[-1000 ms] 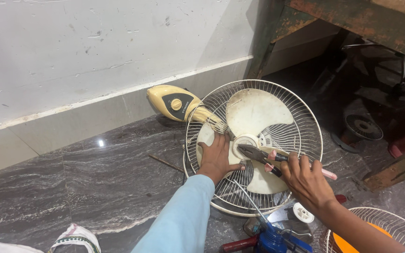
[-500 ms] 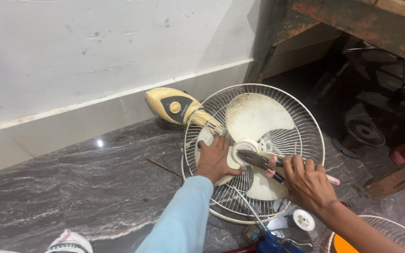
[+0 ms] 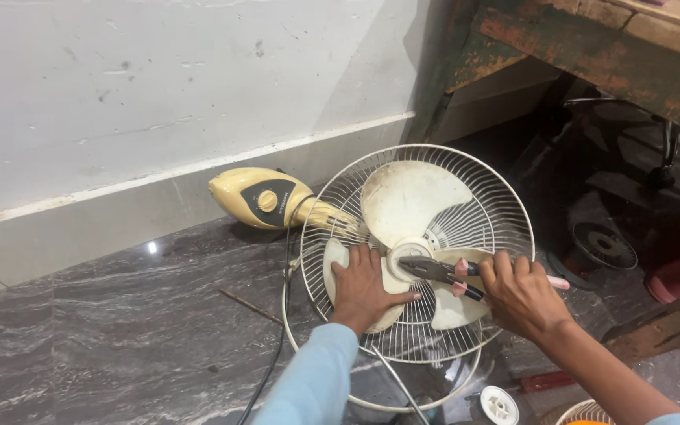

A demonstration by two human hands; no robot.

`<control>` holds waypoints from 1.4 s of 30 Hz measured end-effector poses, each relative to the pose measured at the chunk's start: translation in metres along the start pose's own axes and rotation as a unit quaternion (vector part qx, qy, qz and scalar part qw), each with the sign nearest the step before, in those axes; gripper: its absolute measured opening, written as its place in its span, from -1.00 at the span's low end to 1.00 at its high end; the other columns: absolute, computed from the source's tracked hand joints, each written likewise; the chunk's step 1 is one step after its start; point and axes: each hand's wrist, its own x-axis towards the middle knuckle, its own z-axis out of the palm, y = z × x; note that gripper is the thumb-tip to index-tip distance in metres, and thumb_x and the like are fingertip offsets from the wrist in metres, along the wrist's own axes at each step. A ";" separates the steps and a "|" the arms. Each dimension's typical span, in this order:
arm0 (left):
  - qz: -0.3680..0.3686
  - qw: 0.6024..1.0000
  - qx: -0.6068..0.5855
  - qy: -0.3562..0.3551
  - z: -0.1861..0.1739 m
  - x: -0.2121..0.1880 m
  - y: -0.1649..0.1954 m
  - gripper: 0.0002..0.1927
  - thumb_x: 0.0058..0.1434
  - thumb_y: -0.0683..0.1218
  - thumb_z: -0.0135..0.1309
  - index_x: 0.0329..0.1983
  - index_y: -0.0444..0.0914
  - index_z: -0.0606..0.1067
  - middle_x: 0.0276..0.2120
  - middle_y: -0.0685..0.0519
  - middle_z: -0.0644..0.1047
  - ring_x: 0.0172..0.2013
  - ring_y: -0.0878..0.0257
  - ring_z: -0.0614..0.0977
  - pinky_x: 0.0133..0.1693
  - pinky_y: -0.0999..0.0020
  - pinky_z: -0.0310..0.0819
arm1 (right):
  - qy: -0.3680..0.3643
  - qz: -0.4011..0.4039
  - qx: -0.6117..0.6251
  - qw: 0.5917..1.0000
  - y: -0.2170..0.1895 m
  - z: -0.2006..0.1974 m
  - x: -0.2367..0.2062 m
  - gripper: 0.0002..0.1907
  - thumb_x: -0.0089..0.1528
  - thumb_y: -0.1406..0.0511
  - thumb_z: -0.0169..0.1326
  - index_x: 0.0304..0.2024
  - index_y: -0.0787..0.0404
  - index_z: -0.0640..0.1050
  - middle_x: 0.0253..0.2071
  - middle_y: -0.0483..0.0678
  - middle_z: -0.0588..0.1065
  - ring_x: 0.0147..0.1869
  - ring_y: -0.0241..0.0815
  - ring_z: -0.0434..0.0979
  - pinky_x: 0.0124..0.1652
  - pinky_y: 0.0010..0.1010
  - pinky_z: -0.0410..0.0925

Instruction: The person disassembles a table fan, removes the front grille and blades, and uses a hammer and pliers to adjust the central hub. They then reassemble the fan components.

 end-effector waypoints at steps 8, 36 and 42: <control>0.138 0.983 0.086 0.088 0.009 0.016 -0.037 0.19 -0.16 0.70 -0.03 0.12 -0.40 0.40 -0.02 -0.11 0.49 0.15 0.04 0.44 0.31 0.10 0.13 | 0.005 0.029 0.079 0.996 -0.012 0.013 0.003 -0.29 -0.01 0.13 0.34 0.05 0.33 0.36 -0.08 0.14 0.41 -0.12 0.05 0.58 -0.15 -0.19 0.55; -0.047 0.992 -0.098 0.063 0.054 -0.012 0.020 0.03 0.06 0.61 -0.01 -0.05 -0.48 0.40 -0.09 -0.26 0.50 0.04 -0.08 0.45 0.15 0.06 0.17 | 0.042 0.120 0.195 0.973 -0.049 0.029 -0.006 -0.28 -0.09 0.18 0.38 0.02 0.35 0.40 -0.26 0.11 0.43 -0.18 0.05 0.59 -0.18 -0.16 0.53; 0.057 0.996 -0.013 0.070 0.063 -0.008 0.009 -0.16 0.13 0.40 0.11 -0.01 -0.49 0.42 -0.12 -0.28 0.53 -0.03 -0.11 0.52 0.03 -0.02 0.33 | 0.035 0.120 0.201 0.972 -0.048 0.024 -0.007 -0.32 -0.08 0.18 0.37 -0.02 0.34 0.38 -0.22 0.10 0.42 -0.12 0.06 0.57 -0.16 -0.17 0.52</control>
